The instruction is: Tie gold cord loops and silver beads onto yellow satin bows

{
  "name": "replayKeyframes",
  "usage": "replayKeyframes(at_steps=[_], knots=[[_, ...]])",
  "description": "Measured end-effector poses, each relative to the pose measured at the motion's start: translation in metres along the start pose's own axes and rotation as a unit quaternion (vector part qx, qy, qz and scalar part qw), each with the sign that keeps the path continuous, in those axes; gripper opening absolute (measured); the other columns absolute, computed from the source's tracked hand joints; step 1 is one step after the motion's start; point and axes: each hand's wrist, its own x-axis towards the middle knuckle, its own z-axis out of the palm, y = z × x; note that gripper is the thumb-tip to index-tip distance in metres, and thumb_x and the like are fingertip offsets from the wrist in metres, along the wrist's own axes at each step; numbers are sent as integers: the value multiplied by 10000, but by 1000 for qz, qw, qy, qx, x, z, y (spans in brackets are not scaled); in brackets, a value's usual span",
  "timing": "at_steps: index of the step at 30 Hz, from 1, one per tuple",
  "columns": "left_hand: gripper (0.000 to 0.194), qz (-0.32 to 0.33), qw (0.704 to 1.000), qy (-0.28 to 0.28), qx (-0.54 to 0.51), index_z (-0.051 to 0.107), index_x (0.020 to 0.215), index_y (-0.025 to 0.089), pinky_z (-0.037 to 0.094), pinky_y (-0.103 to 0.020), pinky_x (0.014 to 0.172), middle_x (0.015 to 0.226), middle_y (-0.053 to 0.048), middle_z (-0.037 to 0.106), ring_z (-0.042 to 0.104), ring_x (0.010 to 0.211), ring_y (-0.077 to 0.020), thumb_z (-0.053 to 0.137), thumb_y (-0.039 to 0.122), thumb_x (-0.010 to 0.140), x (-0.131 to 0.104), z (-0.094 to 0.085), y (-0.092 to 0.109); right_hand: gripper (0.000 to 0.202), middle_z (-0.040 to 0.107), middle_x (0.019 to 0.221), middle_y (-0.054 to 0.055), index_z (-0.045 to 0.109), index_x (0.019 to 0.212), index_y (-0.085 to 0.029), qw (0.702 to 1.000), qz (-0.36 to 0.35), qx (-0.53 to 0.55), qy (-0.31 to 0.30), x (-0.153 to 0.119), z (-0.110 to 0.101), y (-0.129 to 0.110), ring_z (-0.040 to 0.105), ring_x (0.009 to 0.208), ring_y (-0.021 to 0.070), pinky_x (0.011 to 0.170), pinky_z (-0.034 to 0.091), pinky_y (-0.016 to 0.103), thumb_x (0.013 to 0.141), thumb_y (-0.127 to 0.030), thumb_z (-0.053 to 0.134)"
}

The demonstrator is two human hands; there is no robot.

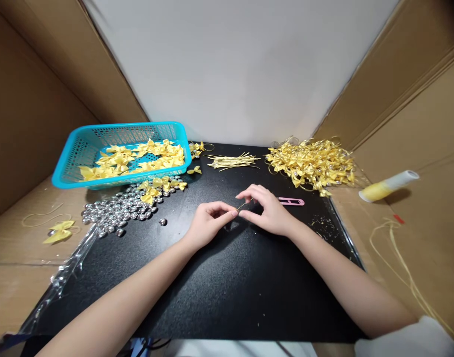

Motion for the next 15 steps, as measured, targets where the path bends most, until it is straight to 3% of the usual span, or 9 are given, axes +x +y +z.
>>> replayKeyframes(at_steps=[3, 7, 15], knots=[[262, -3, 999, -21, -37, 736, 709, 142, 420, -241, 559, 641, -36, 683, 556, 581, -130, 757, 403, 709, 0, 1, 0, 58, 611, 852, 15, 650, 859, -206, 998, -1, 61, -28, 2, -1, 4, 553, 834, 172, 790, 405, 331, 833, -225, 699], [258, -17, 998, -26, -59, 731, 692, 145, 414, -234, 566, 618, -19, 672, 539, 560, -111, 775, 399, 690, -1, 3, 1, 109, 595, 760, -4, 652, 745, -185, 997, 11, 82, -2, 1, 5, 6, 542, 769, 152, 748, 402, 309, 799, -208, 745], [268, -49, 993, 38, -100, 732, 717, 145, 435, -229, 578, 667, -27, 716, 583, 579, -114, 814, 390, 644, -3, 8, -1, 126, 595, 699, -14, 658, 693, -183, 991, 31, 124, 31, 1, 11, 4, 529, 691, 134, 683, 416, 290, 779, -188, 750]])
